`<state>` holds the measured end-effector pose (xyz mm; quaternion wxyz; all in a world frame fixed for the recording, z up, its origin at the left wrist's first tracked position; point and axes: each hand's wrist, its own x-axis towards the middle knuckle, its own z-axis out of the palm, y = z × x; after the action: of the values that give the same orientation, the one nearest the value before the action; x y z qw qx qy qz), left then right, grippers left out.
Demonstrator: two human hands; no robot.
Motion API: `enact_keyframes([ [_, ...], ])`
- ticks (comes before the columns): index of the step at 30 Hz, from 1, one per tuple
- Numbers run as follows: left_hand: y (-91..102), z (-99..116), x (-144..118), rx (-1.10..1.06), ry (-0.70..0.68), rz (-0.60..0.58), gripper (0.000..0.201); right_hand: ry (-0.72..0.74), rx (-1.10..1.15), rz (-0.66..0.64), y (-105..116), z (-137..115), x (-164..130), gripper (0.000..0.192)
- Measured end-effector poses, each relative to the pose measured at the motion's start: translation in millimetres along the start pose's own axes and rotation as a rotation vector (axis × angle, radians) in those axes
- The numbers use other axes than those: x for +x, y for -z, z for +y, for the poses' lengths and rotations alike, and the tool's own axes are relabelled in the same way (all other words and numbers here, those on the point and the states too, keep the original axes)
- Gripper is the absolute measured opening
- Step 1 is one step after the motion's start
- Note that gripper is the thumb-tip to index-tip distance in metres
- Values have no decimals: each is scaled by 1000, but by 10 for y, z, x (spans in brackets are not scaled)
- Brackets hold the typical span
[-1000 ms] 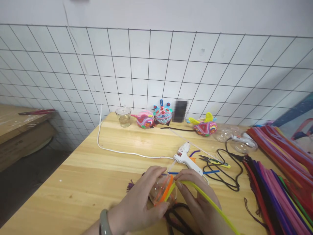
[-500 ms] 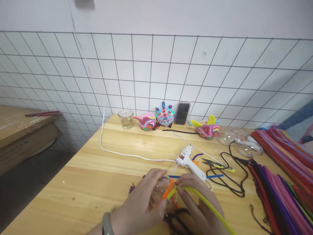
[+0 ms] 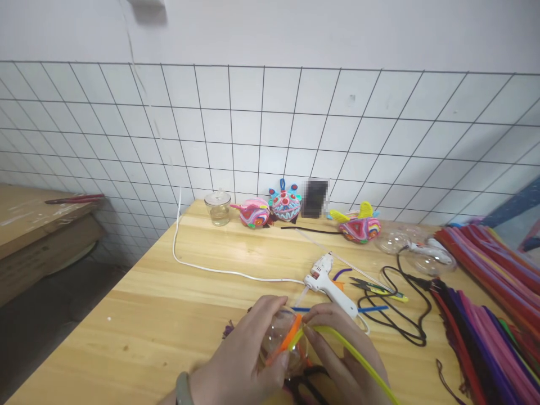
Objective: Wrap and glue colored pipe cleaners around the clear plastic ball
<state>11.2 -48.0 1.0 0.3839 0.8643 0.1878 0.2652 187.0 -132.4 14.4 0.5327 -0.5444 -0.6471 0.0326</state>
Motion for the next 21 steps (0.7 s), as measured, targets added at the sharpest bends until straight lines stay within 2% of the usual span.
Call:
enact_keyframes([
  [9, 7, 11, -8, 22, -19, -1, 59, -73, 38, 4, -13, 8, -19, 6],
  [14, 1, 13, -4, -7, -18, 3, 60, -60, 17, 29, -4, 7, 8, 9],
  [21, 13, -42, -37, -66, 41, -24, 60, -88, 6, 35, -38, 2, -1, 11],
])
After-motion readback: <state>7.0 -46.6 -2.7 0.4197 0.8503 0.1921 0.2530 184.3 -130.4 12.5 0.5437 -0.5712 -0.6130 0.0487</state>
